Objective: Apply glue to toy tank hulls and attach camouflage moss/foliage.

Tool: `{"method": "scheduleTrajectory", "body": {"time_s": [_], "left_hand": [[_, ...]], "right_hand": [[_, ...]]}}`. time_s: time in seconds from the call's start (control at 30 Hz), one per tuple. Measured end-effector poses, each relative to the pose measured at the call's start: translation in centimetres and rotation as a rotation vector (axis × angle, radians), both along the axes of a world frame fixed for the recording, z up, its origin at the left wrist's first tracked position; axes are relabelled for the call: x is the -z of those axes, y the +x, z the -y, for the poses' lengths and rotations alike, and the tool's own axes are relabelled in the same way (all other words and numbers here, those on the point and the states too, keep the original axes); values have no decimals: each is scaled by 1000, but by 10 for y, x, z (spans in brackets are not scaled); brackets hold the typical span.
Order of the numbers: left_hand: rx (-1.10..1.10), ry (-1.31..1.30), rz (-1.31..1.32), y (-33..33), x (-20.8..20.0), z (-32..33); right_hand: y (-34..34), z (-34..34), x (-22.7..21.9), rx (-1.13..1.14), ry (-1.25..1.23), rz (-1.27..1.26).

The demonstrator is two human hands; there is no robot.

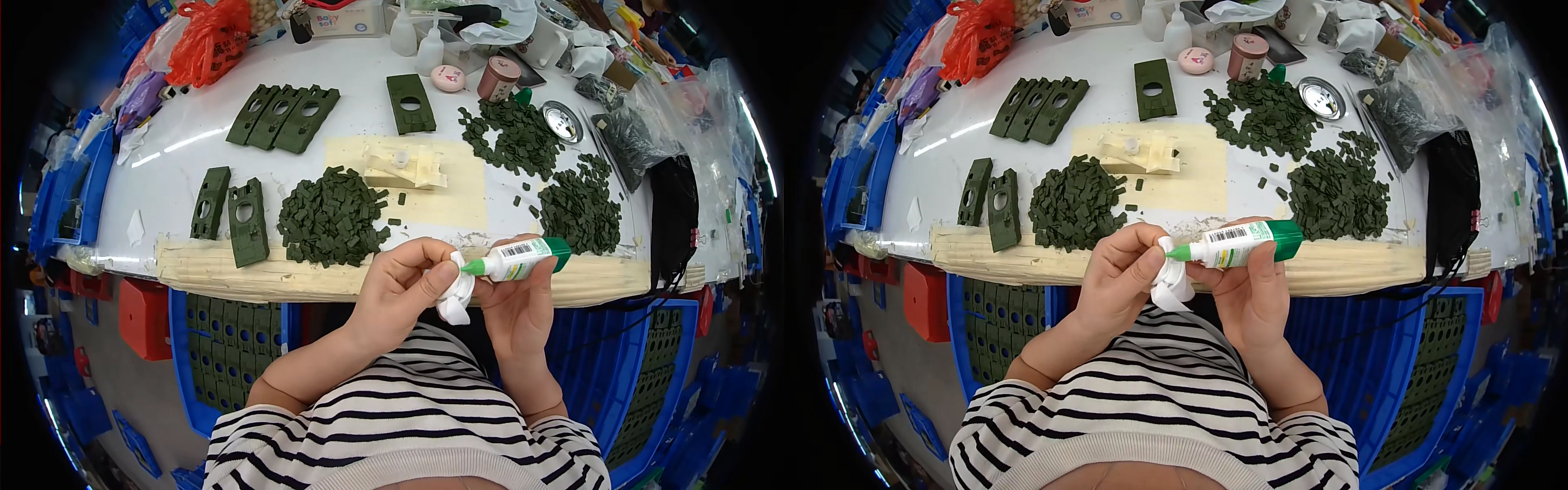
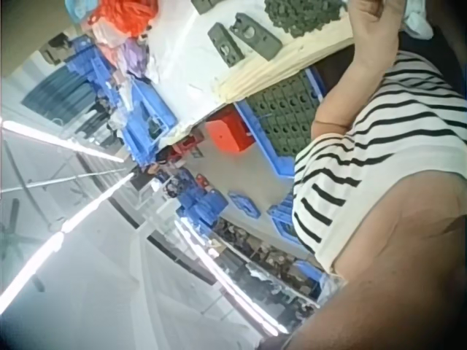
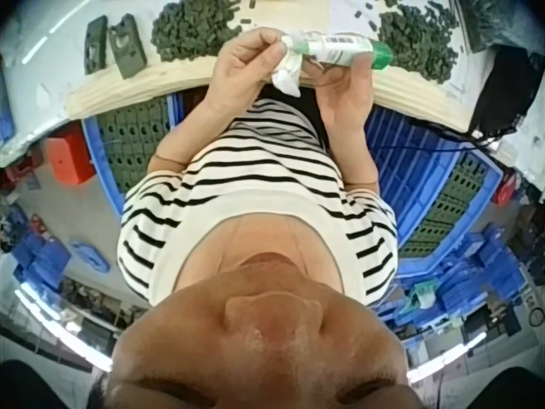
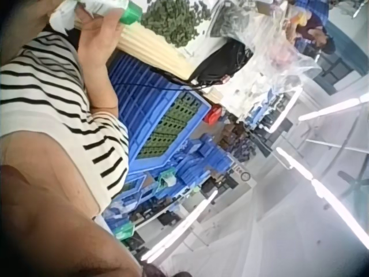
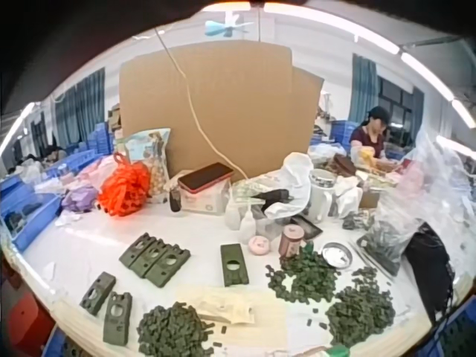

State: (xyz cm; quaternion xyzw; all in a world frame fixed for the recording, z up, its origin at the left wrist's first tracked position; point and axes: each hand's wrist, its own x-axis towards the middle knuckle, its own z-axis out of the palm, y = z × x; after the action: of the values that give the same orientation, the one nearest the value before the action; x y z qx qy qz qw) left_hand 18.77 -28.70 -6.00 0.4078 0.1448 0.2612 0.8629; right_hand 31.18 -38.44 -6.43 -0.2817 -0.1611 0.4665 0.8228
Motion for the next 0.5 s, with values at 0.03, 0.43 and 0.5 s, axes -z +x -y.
{"method": "scheduleTrajectory", "body": {"time_s": [0.03, 0.43, 0.5], "left_hand": [[21, -62, 5, 1, 0, 0], [80, -371, 14, 2, 9, 2], [73, -371, 10, 2, 9, 2]], "right_hand": [[2, -1, 2, -35, 17, -59], [5, -1, 4, -67, 84, -104], [6, -2, 4, -62, 104, -81]]}}
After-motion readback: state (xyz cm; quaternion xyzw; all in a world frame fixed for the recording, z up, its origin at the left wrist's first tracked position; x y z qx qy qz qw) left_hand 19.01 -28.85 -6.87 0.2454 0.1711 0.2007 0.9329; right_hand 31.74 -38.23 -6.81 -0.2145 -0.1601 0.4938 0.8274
